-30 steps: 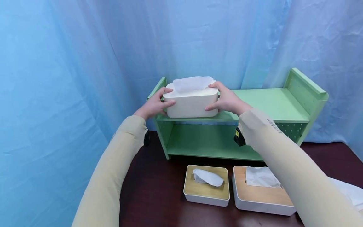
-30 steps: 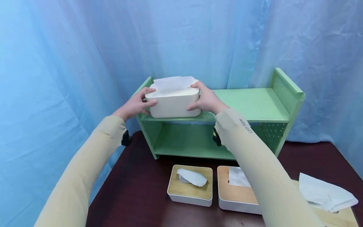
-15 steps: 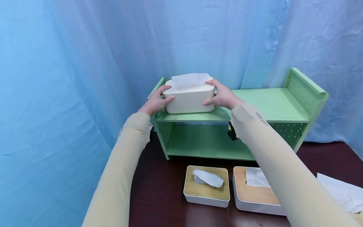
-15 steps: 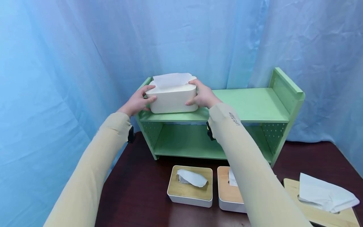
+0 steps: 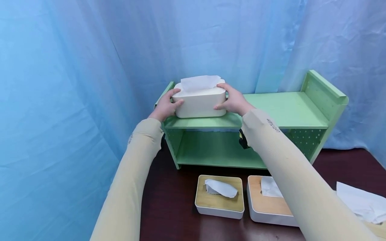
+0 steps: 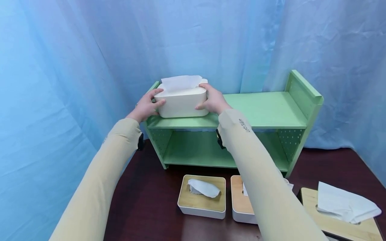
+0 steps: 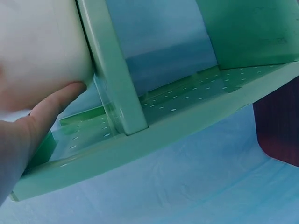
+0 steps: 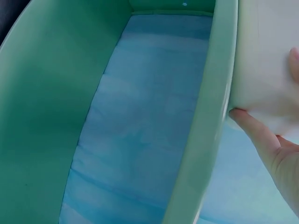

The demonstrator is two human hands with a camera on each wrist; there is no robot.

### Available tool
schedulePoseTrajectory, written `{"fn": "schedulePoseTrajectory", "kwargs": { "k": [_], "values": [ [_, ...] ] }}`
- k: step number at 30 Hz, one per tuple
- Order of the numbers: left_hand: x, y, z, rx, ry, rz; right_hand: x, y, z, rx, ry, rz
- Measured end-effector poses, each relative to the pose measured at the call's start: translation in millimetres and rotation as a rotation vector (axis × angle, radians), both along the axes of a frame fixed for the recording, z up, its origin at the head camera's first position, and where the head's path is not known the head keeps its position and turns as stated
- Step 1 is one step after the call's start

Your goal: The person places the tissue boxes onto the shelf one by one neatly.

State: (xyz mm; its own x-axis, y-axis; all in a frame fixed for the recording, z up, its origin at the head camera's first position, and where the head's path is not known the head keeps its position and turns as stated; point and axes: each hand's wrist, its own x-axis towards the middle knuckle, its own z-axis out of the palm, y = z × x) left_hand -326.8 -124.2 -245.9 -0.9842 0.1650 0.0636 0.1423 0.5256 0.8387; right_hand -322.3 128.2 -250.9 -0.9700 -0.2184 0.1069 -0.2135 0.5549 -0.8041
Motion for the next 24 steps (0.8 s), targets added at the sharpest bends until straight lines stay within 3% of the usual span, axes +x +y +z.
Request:
{"fn": "schedulePoseTrajectory", "kwargs": {
  "k": [9,17,20,24],
  "values": [
    [2.6,4.3,0.4,-0.079,0.083,0.046,4.3,7.5,-1.9,-0.025,0.014,0.023],
    [10.4,3.4,8.6,-0.017,0.144,0.085,9.1,12.8,0.8,-0.044,0.010,-0.009],
    [13.9,4.6,3.4,0.012,0.176,0.108,16.5,14.9,-1.9,-0.085,0.014,0.000],
    [22.5,9.5,-13.9,0.062,0.221,0.122,32.8,20.0,-13.7,-0.179,0.005,0.019]
  ]
}}
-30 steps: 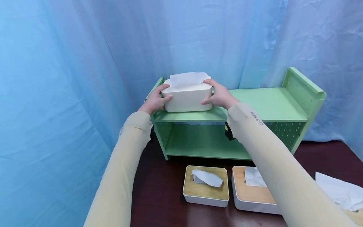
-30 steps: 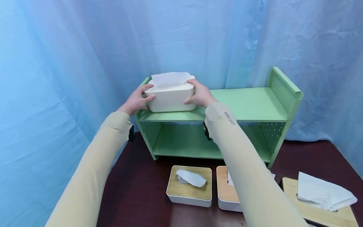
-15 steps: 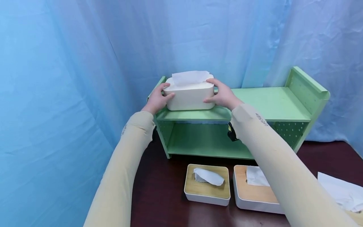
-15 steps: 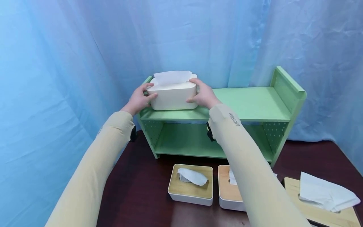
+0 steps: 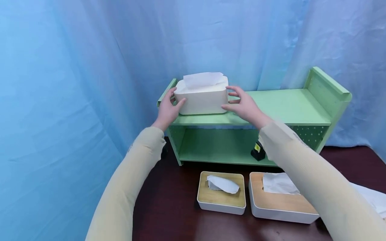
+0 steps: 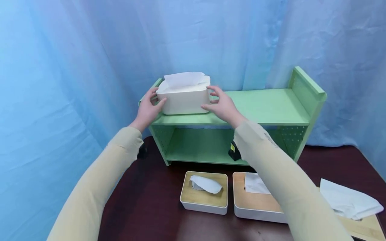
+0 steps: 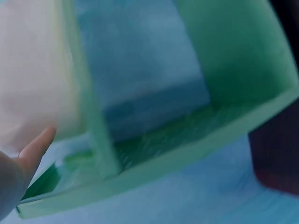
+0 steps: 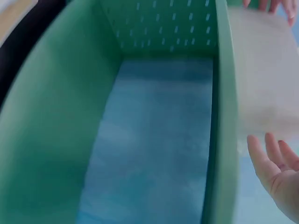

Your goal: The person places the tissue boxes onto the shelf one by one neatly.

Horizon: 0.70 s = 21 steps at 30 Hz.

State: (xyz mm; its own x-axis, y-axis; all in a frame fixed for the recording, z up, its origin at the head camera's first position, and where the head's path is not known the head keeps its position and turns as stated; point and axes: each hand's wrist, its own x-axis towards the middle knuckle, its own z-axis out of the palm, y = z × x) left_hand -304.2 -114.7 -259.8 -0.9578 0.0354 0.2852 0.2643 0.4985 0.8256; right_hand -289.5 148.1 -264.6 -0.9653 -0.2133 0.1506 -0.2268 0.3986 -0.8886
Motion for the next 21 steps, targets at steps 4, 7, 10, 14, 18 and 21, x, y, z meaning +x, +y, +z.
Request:
{"fn": "schedulePoseTrajectory", "kwargs": {
  "k": [4,7,10,14,18,21],
  "values": [
    [11.1,1.6,-17.5,0.083,0.048,0.003,18.7,5.3,-19.1,-0.071,0.024,0.031],
    [18.1,0.4,-25.3,0.148,0.071,0.000,29.9,5.2,-29.0,-0.082,0.059,0.048],
    [24.6,1.5,-30.6,0.201,0.078,-0.018,38.2,2.8,-34.2,-0.079,0.072,0.062],
    [31.2,6.2,-40.3,0.241,0.054,-0.055,46.2,1.7,-43.4,-0.065,0.071,0.081],
    [39.1,10.6,-51.4,0.259,0.025,-0.099,52.5,2.4,-55.4,-0.052,0.054,0.083],
    [45.6,13.4,-59.4,0.279,0.026,-0.123,57.6,4.1,-64.6,-0.044,0.040,0.074]
  ]
}}
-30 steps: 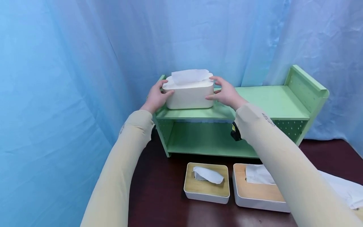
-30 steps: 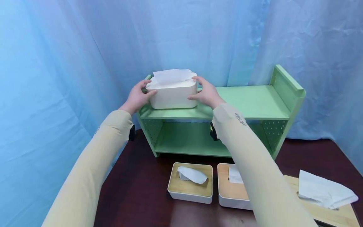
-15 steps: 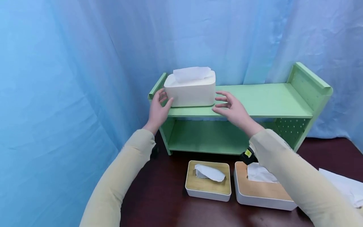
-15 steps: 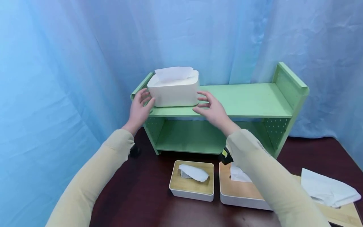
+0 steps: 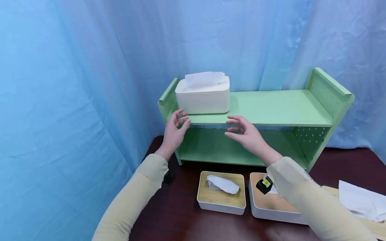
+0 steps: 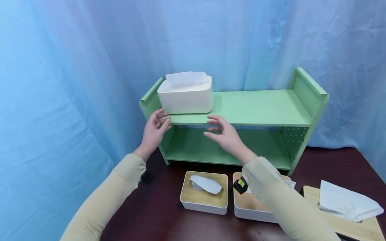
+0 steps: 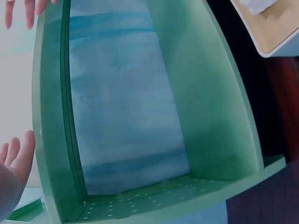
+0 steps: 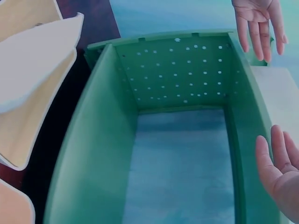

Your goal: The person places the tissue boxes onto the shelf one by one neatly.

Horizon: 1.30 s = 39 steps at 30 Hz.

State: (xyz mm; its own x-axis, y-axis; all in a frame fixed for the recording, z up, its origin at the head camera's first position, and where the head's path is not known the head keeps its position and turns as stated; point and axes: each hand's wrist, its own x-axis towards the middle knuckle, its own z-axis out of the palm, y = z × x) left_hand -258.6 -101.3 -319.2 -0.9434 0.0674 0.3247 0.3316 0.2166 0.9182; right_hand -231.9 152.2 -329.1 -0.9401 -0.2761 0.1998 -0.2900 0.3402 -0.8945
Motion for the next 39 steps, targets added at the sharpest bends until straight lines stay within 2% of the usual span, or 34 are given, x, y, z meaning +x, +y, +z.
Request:
{"fn": "schedulePoseTrajectory", "kwargs": {
  "k": [4,10,18,23,30,39],
  "values": [
    [7.0,2.3,-13.8,0.020,0.019,-0.007,7.3,2.6,-14.1,-0.001,-0.019,-0.006],
    [18.4,5.2,-37.9,-0.024,0.008,-0.018,20.0,7.0,-40.6,-0.026,-0.052,-0.011],
    [36.6,11.0,-64.4,0.002,0.010,-0.035,43.9,8.7,-75.8,-0.051,-0.088,0.010],
    [47.3,14.0,-79.0,-0.013,0.003,-0.055,55.6,7.3,-86.4,-0.080,-0.108,0.016],
    [61.8,15.5,-98.0,-0.036,0.000,-0.073,66.1,6.1,-100.0,-0.112,-0.078,0.019],
    [72.1,13.1,-126.2,-0.010,-0.043,-0.068,73.1,3.9,-121.0,-0.143,-0.047,-0.012]
  ]
}}
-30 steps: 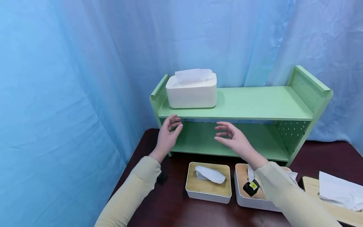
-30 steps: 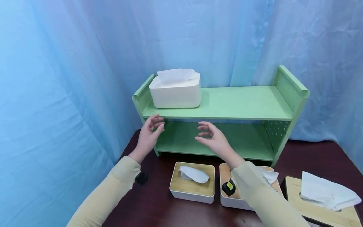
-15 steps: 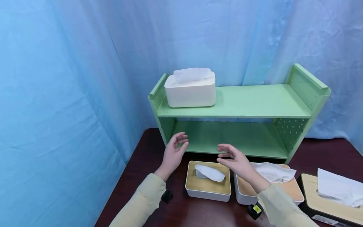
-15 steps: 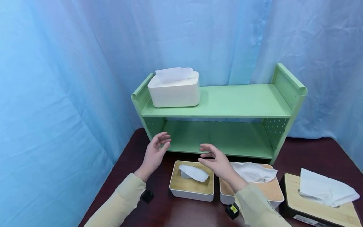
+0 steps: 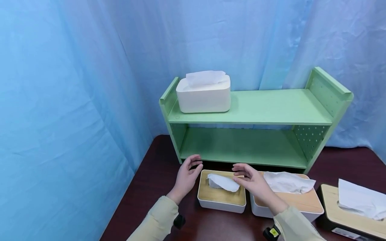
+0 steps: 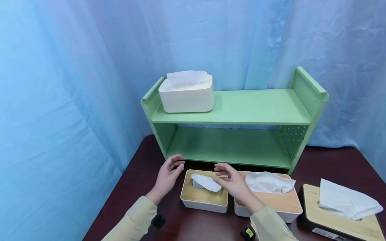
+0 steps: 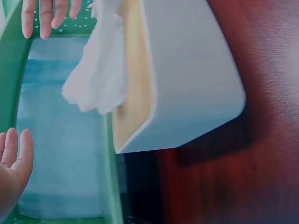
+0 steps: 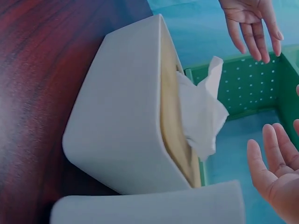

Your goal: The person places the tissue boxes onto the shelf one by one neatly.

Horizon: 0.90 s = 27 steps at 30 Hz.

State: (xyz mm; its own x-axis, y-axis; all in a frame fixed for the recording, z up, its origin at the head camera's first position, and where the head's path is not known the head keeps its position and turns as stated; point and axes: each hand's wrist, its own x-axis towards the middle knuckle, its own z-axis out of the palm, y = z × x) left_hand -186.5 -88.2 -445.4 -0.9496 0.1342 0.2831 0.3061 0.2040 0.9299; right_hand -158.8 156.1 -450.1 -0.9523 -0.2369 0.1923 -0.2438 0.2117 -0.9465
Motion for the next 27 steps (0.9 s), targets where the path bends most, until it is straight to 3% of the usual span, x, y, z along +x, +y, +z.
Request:
{"fn": "schedulePoseTrajectory", "kwargs": {
  "k": [7,10,12,15,21,27],
  "values": [
    [14.8,2.7,-7.5,-0.044,-0.027,-0.013,5.9,-6.2,-11.1,-0.023,-0.045,-0.025],
    [16.7,2.6,-21.1,-0.126,0.014,0.007,8.1,-7.9,-12.6,0.009,-0.050,-0.032],
    [14.5,1.0,-38.0,-0.181,0.042,0.023,9.1,-8.8,-13.2,0.027,-0.054,-0.037],
    [16.3,-0.4,-52.5,-0.245,0.043,0.019,10.5,-10.0,-16.4,0.071,-0.032,-0.058],
    [22.2,-1.8,-68.9,-0.315,-0.076,-0.085,15.6,-15.9,-18.2,0.239,0.019,-0.125],
    [25.7,-2.1,-77.9,-0.358,-0.204,-0.147,22.4,-24.3,-12.3,0.275,-0.144,-0.055]
  ]
}}
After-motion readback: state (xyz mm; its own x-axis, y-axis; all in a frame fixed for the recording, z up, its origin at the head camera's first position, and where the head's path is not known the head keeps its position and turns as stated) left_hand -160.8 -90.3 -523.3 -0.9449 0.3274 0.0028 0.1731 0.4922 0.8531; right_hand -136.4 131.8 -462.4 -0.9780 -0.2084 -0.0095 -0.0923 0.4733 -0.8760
